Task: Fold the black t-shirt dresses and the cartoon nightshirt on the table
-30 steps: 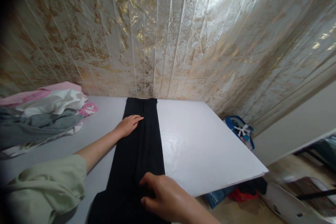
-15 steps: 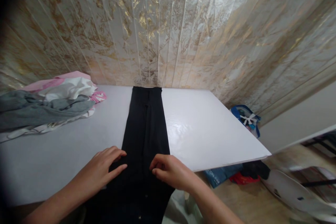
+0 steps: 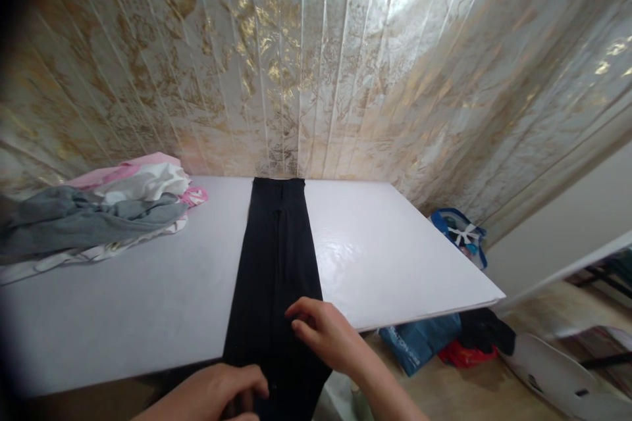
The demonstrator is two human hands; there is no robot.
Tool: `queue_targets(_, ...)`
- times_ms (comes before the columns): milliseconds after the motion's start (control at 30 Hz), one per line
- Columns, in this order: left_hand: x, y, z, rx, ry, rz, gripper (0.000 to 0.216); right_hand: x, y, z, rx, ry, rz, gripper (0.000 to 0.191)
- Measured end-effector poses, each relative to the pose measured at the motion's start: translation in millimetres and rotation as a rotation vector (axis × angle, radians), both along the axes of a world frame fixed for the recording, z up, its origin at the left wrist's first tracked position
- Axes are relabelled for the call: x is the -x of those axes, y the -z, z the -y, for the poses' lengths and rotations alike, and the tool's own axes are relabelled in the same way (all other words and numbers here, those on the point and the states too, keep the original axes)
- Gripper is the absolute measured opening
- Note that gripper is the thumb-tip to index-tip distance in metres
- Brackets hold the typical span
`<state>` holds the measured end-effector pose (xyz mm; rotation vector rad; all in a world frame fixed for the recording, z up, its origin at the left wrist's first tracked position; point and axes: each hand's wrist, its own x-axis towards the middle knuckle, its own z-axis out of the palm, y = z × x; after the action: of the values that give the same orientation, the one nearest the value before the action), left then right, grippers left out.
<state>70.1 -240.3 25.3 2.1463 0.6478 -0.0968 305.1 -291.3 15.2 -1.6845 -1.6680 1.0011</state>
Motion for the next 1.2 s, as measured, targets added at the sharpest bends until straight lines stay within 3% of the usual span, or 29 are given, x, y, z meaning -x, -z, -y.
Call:
queue_targets(67, -0.4, 1.1, -9.1, -0.086, -0.093, 0.027, 0.016, -4.7, 3.1, -5.3, -0.084, 0.050, 0.022, 0.022)
queue_targets(233, -15.6, 18.2, -61.4, -0.593, -0.458, 0.150, 0.025, -14.5, 15.9, -28.4, -0.302, 0.248, 0.317, 0.026)
queue_targets(300, -24.0, 26.3, -78.9, -0.742, -0.502, 0.105, 0.026, -13.2, 19.3, -35.6, -0.305, 0.278, 0.479, 0.028)
queue_targets(400, -28.4, 34.0, -91.9, -0.840, -0.502, 0.035, 0.020, -9.0, 20.1, -38.7, -0.255, 0.257, 0.627, 0.024)
queue_targets(633, 1.2, 46.3, -99.3, -0.838, -0.504, 0.119, 0.018, -20.8, 21.5, -30.9, -0.238, 0.288, 0.676, 0.014)
queue_targets(800, 1.3, 47.4, -73.3, -0.803, -0.482, 0.240, 0.019, -16.2, 20.1, -19.5, -0.282, 0.235, 0.566, 0.022)
queue_targets(900, -6.7, 39.6, -41.6, -0.692, -0.322, 0.274, 0.016, -5.7, 18.2, -8.4, -0.319, 0.102, 0.495, 0.028)
queue_targets(1033, -6.1, 30.3, -11.7, -0.540, -0.088, 0.247, 0.017, -5.9, 17.7, 7.1, -0.316, 0.046, 0.432, 0.008)
queue_targets(1100, 2.3, 30.9, -9.0, -0.536, -0.108, 0.221, 0.024, -13.2, 17.8, 13.8, -0.298, 0.090, 0.437, 0.009)
queue_targets(1200, 20.2, 36.9, -14.8, -0.617, -0.321, 0.171, 0.018, -24.9, 19.8, 21.7, -0.273, 0.203, 0.498, 0.013)
